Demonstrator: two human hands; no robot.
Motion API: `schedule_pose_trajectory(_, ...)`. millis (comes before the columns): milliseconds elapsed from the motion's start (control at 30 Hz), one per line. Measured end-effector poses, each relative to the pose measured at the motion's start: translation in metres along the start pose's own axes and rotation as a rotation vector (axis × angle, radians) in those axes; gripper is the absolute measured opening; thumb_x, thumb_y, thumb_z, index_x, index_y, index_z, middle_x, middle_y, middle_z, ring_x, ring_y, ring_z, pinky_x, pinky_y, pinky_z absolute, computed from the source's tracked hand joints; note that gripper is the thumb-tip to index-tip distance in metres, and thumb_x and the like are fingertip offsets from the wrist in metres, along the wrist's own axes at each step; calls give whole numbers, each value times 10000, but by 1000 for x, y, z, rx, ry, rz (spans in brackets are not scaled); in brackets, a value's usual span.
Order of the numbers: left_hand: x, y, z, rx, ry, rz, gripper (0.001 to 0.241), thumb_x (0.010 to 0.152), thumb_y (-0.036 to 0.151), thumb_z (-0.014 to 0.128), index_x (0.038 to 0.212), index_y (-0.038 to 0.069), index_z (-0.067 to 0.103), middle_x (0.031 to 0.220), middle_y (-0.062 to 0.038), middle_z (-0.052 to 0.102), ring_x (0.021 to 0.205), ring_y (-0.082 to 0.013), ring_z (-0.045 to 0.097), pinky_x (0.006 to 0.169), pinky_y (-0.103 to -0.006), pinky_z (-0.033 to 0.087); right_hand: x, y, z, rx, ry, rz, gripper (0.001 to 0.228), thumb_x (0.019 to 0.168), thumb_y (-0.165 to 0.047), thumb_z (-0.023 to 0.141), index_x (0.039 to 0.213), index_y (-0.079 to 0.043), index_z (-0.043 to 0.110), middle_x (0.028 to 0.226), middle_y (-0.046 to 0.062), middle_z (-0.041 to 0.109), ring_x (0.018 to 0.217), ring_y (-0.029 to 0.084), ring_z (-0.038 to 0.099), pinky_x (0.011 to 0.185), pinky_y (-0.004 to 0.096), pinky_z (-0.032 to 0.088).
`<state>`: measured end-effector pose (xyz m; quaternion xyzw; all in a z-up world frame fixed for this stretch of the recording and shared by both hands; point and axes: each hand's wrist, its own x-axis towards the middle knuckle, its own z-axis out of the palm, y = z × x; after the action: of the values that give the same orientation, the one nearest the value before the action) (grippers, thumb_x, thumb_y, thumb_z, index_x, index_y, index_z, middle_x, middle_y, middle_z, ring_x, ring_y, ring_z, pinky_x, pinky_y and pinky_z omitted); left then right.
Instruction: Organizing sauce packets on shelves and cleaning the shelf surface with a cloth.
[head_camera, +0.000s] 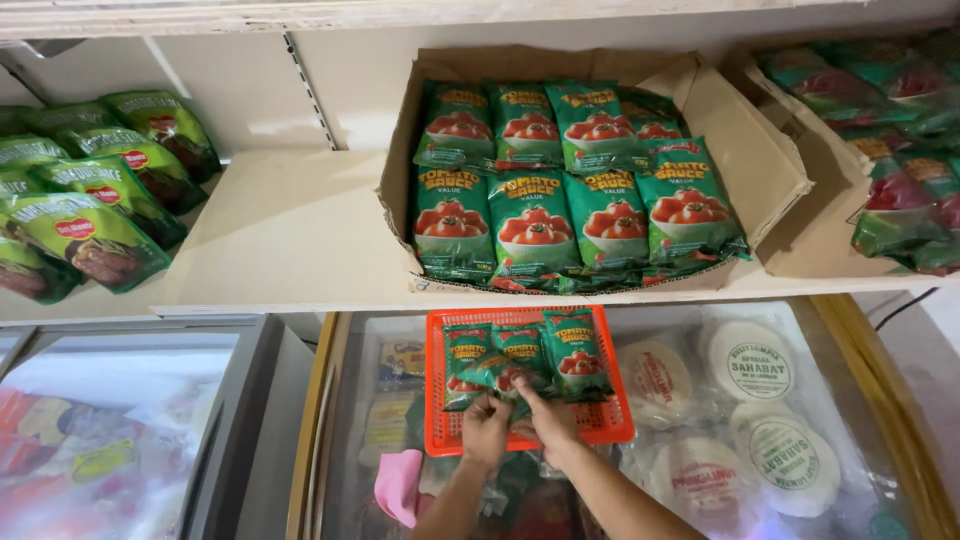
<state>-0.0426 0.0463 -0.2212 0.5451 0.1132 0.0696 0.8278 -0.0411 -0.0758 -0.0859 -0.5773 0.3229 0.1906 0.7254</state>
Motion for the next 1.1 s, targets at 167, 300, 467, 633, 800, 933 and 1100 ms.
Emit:
schedule_pose_trajectory(167, -25, 10, 6, 26, 15, 42, 153, 877, -18, 651, 729, 19, 655, 673, -35, 598, 630, -111, 463, 597, -251, 404, 10, 8, -11, 230, -297, 30, 244, 928, -153, 742, 1135, -24, 757, 1010, 107, 742, 722, 187, 639, 553, 321, 561)
schedule_pose_trajectory(300, -18, 14, 1, 55, 199, 106, 177, 932, 101, 658, 785, 7, 683, 658, -70, 640, 608, -157, 567, 601, -291, 507, 49, 44, -31, 330, -401, 56, 233, 965, -16, 642, 1177, -3, 738, 976, 129, 770, 741, 181, 689, 561, 280, 525)
schedule_pose_trajectory(467, -2, 45, 3, 175, 388, -193, 457, 899, 391, 695, 1083, -28, 672, 1073, -138, 716, 980, -220, 656, 898, -325, 527, -8, 26, -40, 225, -491, -4, 411, 866, 97, 676, 1272, 36, 683, 1108, 191, 752, 830, 256, 675, 683, 373, 542)
schedule_pose_trajectory(633, -18, 72, 22, 170, 249, 73, 282, 897, 172, 739, 1131, 16, 708, 1127, -106, 774, 978, -191, 693, 865, -304, 575, -33, 15, -62, 353, -585, 122, 549, 867, 118, 587, 1389, -49, 583, 1166, 150, 644, 1033, 321, 640, 925, 515, 529)
schedule_pose_trajectory(800, -38, 115, 63, 294, 129, 297, 210, 881, 104, 747, 1086, 87, 705, 925, -42, 754, 782, -126, 676, 728, -265, 593, -25, 17, -69, 92, -633, 23, 513, 949, 34, 634, 1450, -56, 562, 1178, 227, 707, 938, 354, 715, 694, 462, 631)
schedule_pose_trajectory(933, -49, 167, 96, 250, 13, 408, 138, 889, 43, 759, 1016, 40, 704, 859, -34, 729, 726, -95, 614, 671, -237, 548, 0, 15, -83, -50, -574, -139, 506, 911, -22, 744, 1401, -93, 638, 1077, 123, 739, 875, 210, 637, 667, 354, 528)
schedule_pose_trajectory(1100, -49, 215, 123, 379, -66, 580, 138, 867, 51, 755, 995, 82, 711, 824, -5, 752, 670, -98, 633, 618, -261, 551, -37, -26, -69, -73, -580, -647, 481, 950, -4, 615, 1429, -6, 566, 1193, 144, 744, 988, 179, 650, 833, 325, 524)
